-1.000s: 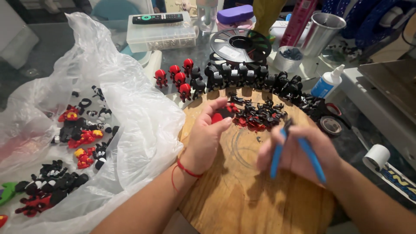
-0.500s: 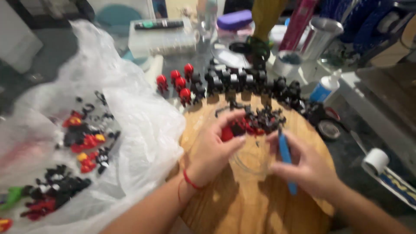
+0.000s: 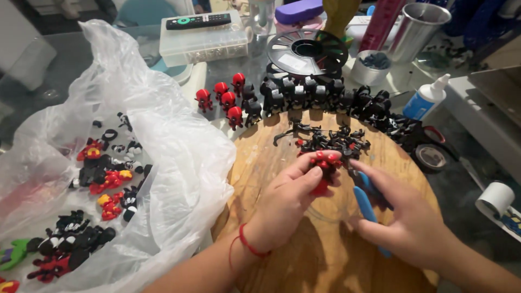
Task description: Assembling small red and black figurines and trimming them with pliers on a wooden work surface.
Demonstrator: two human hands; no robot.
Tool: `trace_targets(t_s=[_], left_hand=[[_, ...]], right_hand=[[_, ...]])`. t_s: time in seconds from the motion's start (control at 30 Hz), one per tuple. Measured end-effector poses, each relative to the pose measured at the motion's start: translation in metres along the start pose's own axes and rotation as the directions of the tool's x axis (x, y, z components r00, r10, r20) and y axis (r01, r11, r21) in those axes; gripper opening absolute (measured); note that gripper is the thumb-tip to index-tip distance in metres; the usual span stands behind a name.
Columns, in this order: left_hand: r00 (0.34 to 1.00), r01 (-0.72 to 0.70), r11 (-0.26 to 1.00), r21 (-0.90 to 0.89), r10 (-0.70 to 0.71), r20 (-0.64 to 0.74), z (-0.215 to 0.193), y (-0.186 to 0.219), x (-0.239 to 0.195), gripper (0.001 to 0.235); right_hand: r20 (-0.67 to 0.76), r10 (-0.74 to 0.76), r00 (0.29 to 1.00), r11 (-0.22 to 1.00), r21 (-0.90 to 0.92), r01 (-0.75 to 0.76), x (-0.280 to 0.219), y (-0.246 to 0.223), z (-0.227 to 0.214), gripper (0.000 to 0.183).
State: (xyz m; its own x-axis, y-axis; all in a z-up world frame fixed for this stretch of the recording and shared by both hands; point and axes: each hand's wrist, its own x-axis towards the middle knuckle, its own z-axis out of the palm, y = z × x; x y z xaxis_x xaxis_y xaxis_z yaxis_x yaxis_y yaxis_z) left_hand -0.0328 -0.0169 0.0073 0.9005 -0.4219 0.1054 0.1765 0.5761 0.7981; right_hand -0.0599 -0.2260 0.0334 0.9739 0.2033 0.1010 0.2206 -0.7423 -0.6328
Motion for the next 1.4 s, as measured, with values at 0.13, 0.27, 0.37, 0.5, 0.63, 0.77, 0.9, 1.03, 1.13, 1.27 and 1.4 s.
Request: trace_targets(t_s=[0.13,0.27,0.37,0.5,0.63,0.77,0.9,1.03,1.13,1.27,1.4], left_hand=[[0.993,-0.106,0.983,0.149,0.112,-0.035,0.002,0.001,0.002,0.029],[0.986,-0.161,0.981,0.106,0.166,-0.035,-0.002,-0.002,0.003,0.025],[0.964,-0.265,0.958,0.11,0.266,0.005,-0.002,-0.003,0.0,0.026],[0.92,-0.377,0.89,0.255,0.392,-0.008,0.003,0.001,0.0,0.029],[0.9,-0.413,0.854,0.315,0.436,-0.003,0.003,0.004,-0.004,0.029],[0.843,-0.494,0.717,0.492,0.534,0.068,0.004,0.009,-0.008,0.03],[0.822,-0.499,0.627,0.598,0.561,0.097,0.008,0.009,-0.012,0.027],[0.826,-0.474,0.602,0.643,0.556,0.089,0.01,0.007,-0.011,0.024],[0.808,-0.49,0.551,0.676,0.578,0.115,0.007,0.005,-0.01,0.025],[0.772,-0.529,0.402,0.747,0.594,0.226,0.002,0.004,-0.009,0.031],[0.623,-0.64,0.08,0.765,0.637,0.454,0.0,0.007,-0.006,0.014]], right_hand=[[-0.055,-0.115,0.992,0.993,-0.005,0.115,0.0,0.001,-0.003,0.09],[-0.083,0.006,0.997,0.999,0.035,-0.003,-0.003,0.005,-0.001,0.072],[-0.123,-0.13,0.984,0.983,-0.148,0.112,-0.011,-0.001,-0.001,0.066],[-0.173,-0.35,0.92,0.889,-0.372,0.268,-0.015,-0.016,-0.01,0.068],[-0.174,-0.381,0.908,0.872,-0.395,0.29,-0.017,-0.016,-0.007,0.067],[-0.11,-0.333,0.937,0.887,-0.372,0.272,-0.021,-0.014,-0.002,0.078],[0.034,-0.207,0.978,0.939,-0.272,0.209,-0.022,-0.01,-0.002,0.08],[0.044,-0.255,0.966,0.936,-0.238,0.259,-0.024,-0.011,-0.001,0.083],[0.056,-0.177,0.983,0.952,-0.245,0.186,-0.026,-0.012,-0.001,0.083],[0.055,-0.199,0.978,0.948,-0.242,0.207,-0.027,-0.01,-0.002,0.08],[0.084,-0.131,0.988,0.969,-0.197,0.146,-0.03,-0.012,-0.004,0.074]])
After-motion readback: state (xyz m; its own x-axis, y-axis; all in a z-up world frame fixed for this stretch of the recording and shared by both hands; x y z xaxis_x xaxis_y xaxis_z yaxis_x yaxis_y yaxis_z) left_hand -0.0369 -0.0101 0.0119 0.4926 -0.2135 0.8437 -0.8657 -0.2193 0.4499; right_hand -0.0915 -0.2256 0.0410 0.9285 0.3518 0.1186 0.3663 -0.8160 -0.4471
